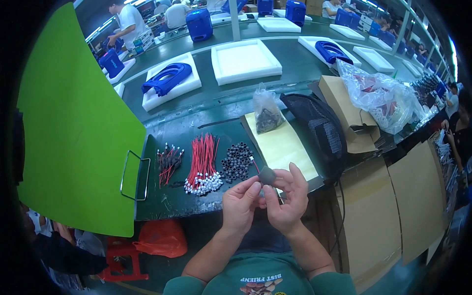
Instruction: The person assembles electronic wiring harnesses by manually attaching black connectors to red wires at a production workbench.
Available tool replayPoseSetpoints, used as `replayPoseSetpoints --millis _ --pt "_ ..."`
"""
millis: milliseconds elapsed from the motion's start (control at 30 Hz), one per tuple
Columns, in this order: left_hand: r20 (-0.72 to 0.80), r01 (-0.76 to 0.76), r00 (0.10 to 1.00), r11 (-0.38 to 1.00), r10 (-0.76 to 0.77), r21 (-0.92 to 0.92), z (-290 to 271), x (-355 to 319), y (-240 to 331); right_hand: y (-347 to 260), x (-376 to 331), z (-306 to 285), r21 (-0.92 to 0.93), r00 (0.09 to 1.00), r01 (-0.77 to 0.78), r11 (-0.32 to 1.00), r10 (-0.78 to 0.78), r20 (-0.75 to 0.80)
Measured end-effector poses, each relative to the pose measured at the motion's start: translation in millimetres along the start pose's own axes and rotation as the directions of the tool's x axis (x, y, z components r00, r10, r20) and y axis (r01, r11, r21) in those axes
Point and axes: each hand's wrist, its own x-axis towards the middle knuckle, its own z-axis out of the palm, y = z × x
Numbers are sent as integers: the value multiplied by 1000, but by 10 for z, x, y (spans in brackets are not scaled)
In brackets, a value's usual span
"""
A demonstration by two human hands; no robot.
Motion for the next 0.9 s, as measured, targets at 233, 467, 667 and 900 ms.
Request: replayPoseSetpoints --millis 233,467,667,900 --pt "25 -32 999 988 36 -151 -38 87 -86 6 -43 35 -6 998 44 999 -44 40" --pt "15 -235 972 971 234 35 -74 67 51 -12 -27 31 -231 994 87 969 -70 83" --pt "57 -178 982 984 178 -6 -99 91 90 -23 -30 38 -240 990 113 964 -88 112" --pt "119 -184 976 983 184 -7 -208 134 85 -44 -68 61 -248 986 117 962 -81 148"
